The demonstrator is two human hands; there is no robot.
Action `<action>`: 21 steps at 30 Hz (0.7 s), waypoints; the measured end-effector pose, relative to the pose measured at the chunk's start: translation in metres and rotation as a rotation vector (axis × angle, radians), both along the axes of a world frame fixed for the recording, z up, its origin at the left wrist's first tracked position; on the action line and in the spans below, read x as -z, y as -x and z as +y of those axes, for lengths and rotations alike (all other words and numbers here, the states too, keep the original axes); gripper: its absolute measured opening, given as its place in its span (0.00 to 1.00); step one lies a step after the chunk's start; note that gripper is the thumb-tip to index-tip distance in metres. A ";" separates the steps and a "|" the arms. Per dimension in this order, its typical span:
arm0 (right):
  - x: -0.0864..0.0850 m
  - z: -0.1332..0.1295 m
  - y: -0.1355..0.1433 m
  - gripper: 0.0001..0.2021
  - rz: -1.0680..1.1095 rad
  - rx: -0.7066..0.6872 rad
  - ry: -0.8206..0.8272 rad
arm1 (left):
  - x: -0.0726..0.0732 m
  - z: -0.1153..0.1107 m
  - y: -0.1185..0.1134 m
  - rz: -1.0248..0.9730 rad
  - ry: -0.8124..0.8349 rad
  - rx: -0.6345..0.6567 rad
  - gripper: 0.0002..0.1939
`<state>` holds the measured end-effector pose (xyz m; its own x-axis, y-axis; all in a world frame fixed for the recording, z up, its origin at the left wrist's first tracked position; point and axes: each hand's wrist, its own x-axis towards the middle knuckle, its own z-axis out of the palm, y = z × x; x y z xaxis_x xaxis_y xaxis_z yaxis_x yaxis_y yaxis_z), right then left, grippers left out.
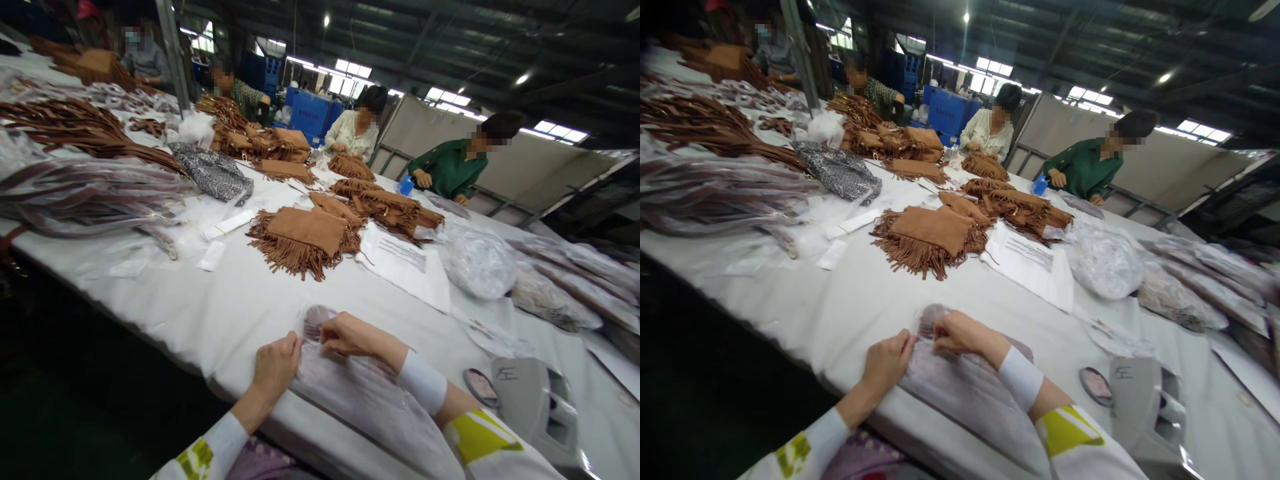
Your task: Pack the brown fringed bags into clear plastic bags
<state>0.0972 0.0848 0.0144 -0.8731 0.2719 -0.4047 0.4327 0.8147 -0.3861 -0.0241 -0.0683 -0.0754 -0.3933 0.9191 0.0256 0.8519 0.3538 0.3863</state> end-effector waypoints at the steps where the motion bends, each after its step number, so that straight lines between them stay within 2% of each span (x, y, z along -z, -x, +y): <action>1: -0.007 0.000 -0.003 0.05 0.012 0.001 0.025 | 0.001 0.000 0.000 0.001 0.000 -0.001 0.17; 4: -0.022 -0.004 -0.010 0.09 0.043 -0.052 0.093 | 0.002 0.001 0.000 0.001 -0.002 -0.002 0.17; 6: -0.025 -0.008 -0.009 0.09 0.031 -0.124 0.093 | 0.002 0.000 0.000 0.003 -0.004 0.000 0.17; 12: -0.010 -0.016 0.013 0.10 -0.151 -0.216 -0.149 | 0.001 -0.001 0.000 0.009 -0.016 0.004 0.16; 21: 0.007 -0.019 0.039 0.09 -0.299 -0.161 -0.216 | 0.002 0.000 0.001 -0.008 -0.025 0.021 0.17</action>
<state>0.0578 0.0659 0.0075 -0.7641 0.2478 -0.5957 0.3599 0.9300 -0.0747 -0.0255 -0.0685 -0.0774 -0.3742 0.9262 0.0457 0.8558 0.3259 0.4018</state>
